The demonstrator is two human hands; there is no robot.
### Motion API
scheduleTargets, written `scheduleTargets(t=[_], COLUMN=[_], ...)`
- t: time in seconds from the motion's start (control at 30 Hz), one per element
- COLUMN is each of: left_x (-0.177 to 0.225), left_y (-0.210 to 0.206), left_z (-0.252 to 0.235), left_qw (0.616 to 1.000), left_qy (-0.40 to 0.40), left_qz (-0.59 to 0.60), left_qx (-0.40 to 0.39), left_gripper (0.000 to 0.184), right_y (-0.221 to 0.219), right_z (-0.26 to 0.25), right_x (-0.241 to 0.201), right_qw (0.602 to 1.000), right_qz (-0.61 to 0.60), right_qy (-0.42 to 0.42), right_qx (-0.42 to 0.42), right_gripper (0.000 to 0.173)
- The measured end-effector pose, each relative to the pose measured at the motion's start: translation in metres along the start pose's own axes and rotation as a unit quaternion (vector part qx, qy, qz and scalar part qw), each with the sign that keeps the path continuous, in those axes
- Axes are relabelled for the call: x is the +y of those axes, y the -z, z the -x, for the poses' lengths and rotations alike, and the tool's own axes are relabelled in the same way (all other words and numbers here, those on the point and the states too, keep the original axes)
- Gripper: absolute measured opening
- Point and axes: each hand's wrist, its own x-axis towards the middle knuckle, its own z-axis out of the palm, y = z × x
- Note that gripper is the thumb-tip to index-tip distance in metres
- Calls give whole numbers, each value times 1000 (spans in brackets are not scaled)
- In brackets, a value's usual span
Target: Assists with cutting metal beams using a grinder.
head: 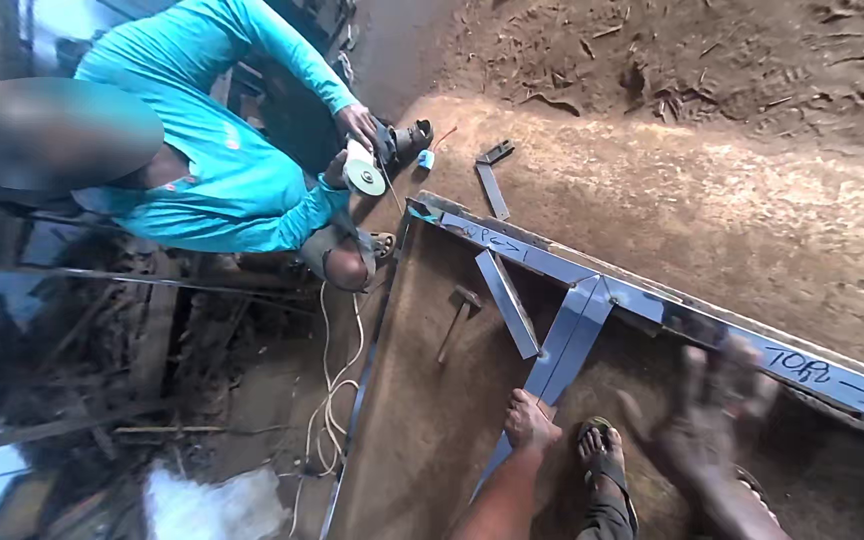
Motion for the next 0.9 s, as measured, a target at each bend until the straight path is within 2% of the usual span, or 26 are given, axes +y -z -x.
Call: scheduleTargets(t=[0.1,0.2,0.27,0.33,0.43,0.5,0.6,0.73,0.9], left_x=[-1,-2,-1,-1,0,0,0,1,-4], left_y=[13,13,6,6,10,5,2,3,-3], left_z=[7,6,2,2,2,-1,-2,-2,-7], left_qw=[999,1000,1000,1000,1000,1000,1000,999,999], left_qy=[4,2,2,4,11,18,16,12,13], left_qz=[15,10,5,3,1,0,-10,-17,10], left_qx=[-30,-28,-28,-17,-29,-23,-23,-32,-30], left_gripper=[117,113,113,115,114,114,117,117,114], right_y=[-9,1,2,-4,-19,-34,-56,-62,-60], right_z=[-65,-105,-117,-123,-131,-137,-140,-140,-138], right_x=[-93,-119,-98,-59,1,34,71,76,66], right_qw=[986,969,977,989,975,955,931,887,896], right_qz=[-75,-102,-89,-43,27,59,112,165,195], right_qy=[144,215,190,127,-20,-79,-109,-166,-162], right_qx=[37,68,30,-58,-218,-278,-330,-398,-365], right_gripper=[86,80,77,81,102,112,113,91,88])
